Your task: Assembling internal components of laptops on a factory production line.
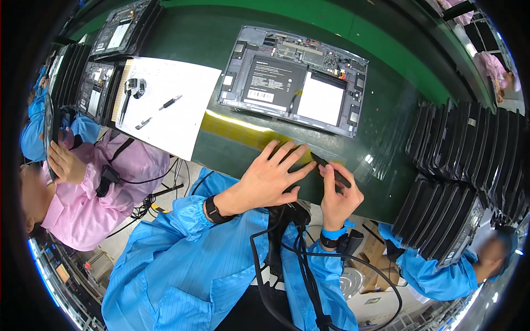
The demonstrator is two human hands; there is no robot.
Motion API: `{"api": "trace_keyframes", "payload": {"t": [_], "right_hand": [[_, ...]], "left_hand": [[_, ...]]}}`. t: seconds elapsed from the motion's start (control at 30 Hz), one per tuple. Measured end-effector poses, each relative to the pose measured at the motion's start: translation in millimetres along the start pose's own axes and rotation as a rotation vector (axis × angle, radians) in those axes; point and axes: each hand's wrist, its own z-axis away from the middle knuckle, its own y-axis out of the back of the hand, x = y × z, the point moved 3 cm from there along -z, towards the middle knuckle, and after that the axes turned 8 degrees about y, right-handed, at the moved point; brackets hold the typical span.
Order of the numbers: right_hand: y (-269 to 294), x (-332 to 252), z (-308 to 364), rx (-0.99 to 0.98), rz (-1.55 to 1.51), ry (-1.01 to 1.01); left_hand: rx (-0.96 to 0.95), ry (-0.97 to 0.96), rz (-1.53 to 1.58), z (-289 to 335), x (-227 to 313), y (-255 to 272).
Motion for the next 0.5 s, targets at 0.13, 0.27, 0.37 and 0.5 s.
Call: {"api": "trace_keyframes", "payload": {"t": [0.13,0.27,0.37,0.5], "right_hand": [[5.0,-5.5,3.9,0.093,-0.199,-0.022],[35.6,-13.0,-15.3,0.063,-0.348,-0.023],[57.6,-13.2,-55.9,0.029,-0.468,0.125],[68.5,-33.7,-125.0,-0.014,-0.342,0.188]], "left_hand": [[-0.001,0.005,0.001,-1.5,1.6,3.4],[0.0,-0.015,-0.028,-3.4,-0.8,11.7],[0.032,-0.037,-0.035,-9.2,-9.9,21.2],[0.179,-0.151,0.071,-24.0,5.0,67.9]]}}
